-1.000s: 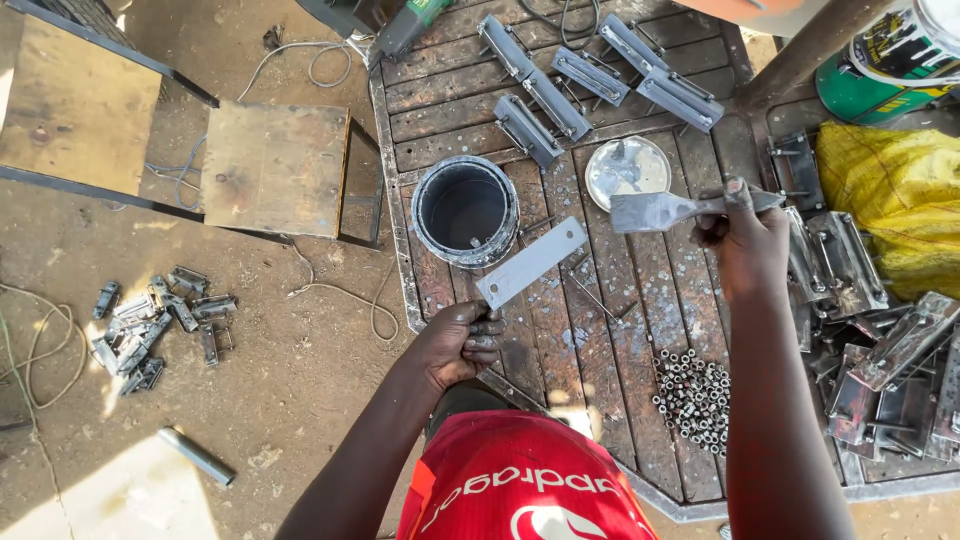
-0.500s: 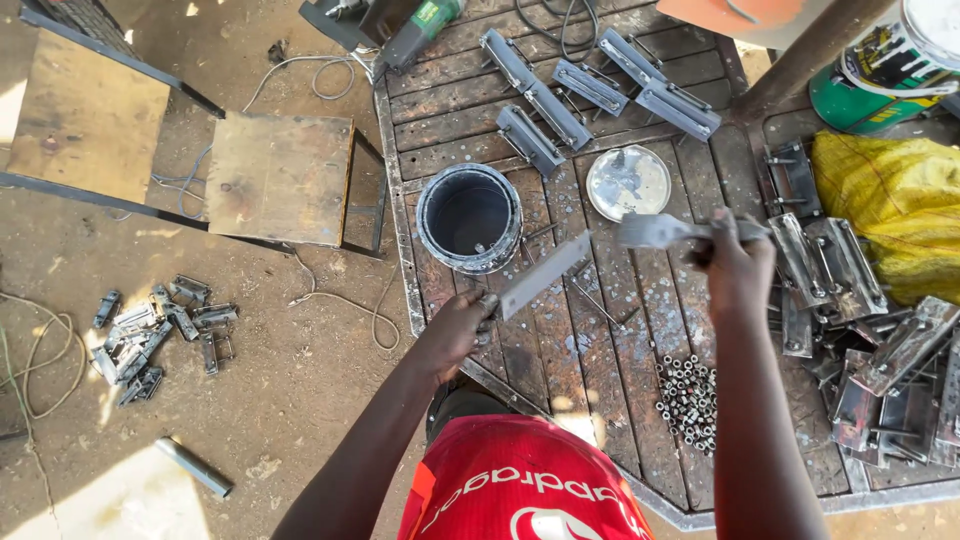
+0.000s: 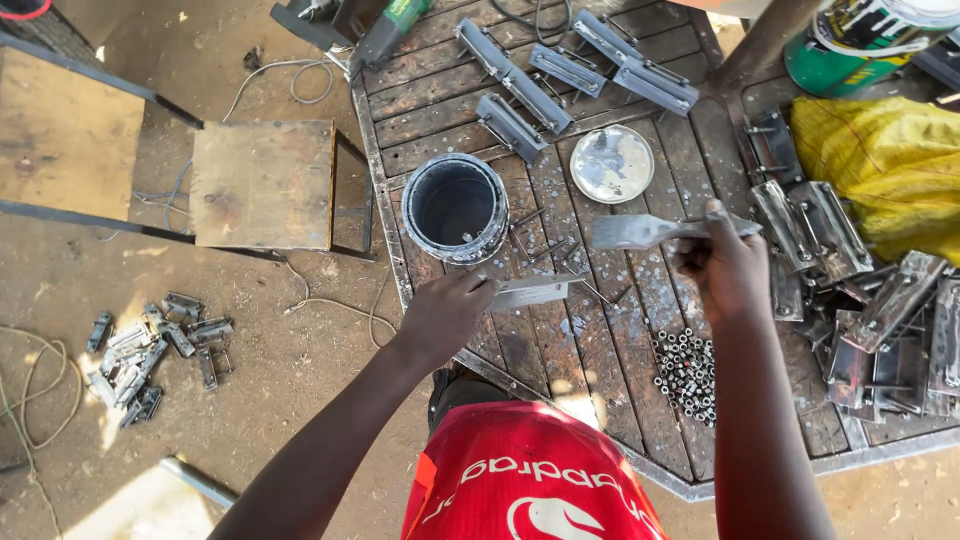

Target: Painting metal components with black paint using a spatula

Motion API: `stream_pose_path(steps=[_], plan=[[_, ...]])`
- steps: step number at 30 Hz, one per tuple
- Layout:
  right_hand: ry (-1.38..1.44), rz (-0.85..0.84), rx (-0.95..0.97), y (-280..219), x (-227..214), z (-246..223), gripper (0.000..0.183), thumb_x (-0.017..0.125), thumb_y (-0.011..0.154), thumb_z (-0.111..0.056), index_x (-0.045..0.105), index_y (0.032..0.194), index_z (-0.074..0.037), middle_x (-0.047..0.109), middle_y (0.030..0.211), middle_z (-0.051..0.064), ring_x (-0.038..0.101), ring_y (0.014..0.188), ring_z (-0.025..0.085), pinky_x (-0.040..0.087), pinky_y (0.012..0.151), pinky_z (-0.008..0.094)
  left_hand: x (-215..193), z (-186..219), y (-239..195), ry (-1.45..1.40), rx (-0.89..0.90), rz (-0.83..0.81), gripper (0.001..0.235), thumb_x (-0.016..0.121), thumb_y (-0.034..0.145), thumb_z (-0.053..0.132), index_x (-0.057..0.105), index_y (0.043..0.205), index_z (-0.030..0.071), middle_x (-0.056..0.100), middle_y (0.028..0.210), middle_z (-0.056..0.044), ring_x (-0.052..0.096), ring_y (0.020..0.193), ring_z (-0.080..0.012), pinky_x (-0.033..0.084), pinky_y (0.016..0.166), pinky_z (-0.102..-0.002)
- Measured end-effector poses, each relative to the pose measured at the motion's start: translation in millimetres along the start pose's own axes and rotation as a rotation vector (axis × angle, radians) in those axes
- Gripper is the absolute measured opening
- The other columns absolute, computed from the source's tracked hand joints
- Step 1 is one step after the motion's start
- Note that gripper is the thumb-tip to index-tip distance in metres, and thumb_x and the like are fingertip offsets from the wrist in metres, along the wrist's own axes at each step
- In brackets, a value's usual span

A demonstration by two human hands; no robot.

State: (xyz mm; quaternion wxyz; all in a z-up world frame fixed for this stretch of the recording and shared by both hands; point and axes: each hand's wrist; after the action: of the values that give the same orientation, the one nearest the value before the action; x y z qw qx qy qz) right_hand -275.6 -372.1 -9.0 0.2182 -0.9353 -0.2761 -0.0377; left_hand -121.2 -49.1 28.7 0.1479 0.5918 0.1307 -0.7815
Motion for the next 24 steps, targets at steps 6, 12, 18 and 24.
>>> stream_pose_path(steps=[6,12,18,24], plan=[[-0.055,-0.101,0.064,-26.0,47.7,0.1,0.038,0.069,0.103,-0.041,0.061,0.091,-0.006,0.065,0.064,0.012,0.067,0.048,0.016,0.057,0.043,0.029,13.5,-11.2,-2.4,0.213,0.165,0.09,0.028,0.067,0.093,0.012,0.067,0.12,0.019,0.07,0.11,-0.008,0.072,0.105,-0.0272,0.061,0.081,-0.037],[-0.196,-0.18,0.203,-30.5,65.2,17.5,0.04,0.073,0.097,-0.041,0.067,0.087,-0.003,0.065,0.065,0.011,0.066,0.048,0.017,0.056,0.044,0.029,4.0,1.3,7.8,0.188,0.281,0.123,0.025,0.068,0.091,0.008,0.069,0.114,0.017,0.07,0.106,-0.01,0.072,0.103,-0.0284,0.059,0.081,-0.04],[-0.428,0.057,0.174,35.1,-33.3,64.5,0.033,0.074,0.095,-0.033,0.064,0.088,-0.002,0.062,0.065,0.012,0.065,0.051,0.02,0.058,0.047,0.035,-11.2,3.2,7.5,0.11,0.334,0.189,0.026,0.075,0.085,0.005,0.071,0.109,0.012,0.071,0.101,-0.013,0.072,0.097,-0.0292,0.056,0.08,-0.043],[-0.385,0.149,0.054,18.7,-60.3,45.0,0.034,0.071,0.1,-0.034,0.067,0.088,-0.002,0.062,0.064,0.012,0.065,0.052,0.018,0.055,0.047,0.029,0.1,-7.5,6.3,0.149,0.347,0.188,0.033,0.081,0.079,0.011,0.071,0.11,0.014,0.069,0.104,-0.014,0.071,0.099,-0.0307,0.054,0.079,-0.046]])
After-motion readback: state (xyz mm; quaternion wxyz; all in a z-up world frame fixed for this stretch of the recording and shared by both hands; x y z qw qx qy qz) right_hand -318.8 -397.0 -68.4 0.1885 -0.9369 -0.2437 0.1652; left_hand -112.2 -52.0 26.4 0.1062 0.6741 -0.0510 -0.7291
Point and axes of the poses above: each hand's wrist, its own y-axis towards the middle knuckle, its own x-axis out of the palm, z = x × y
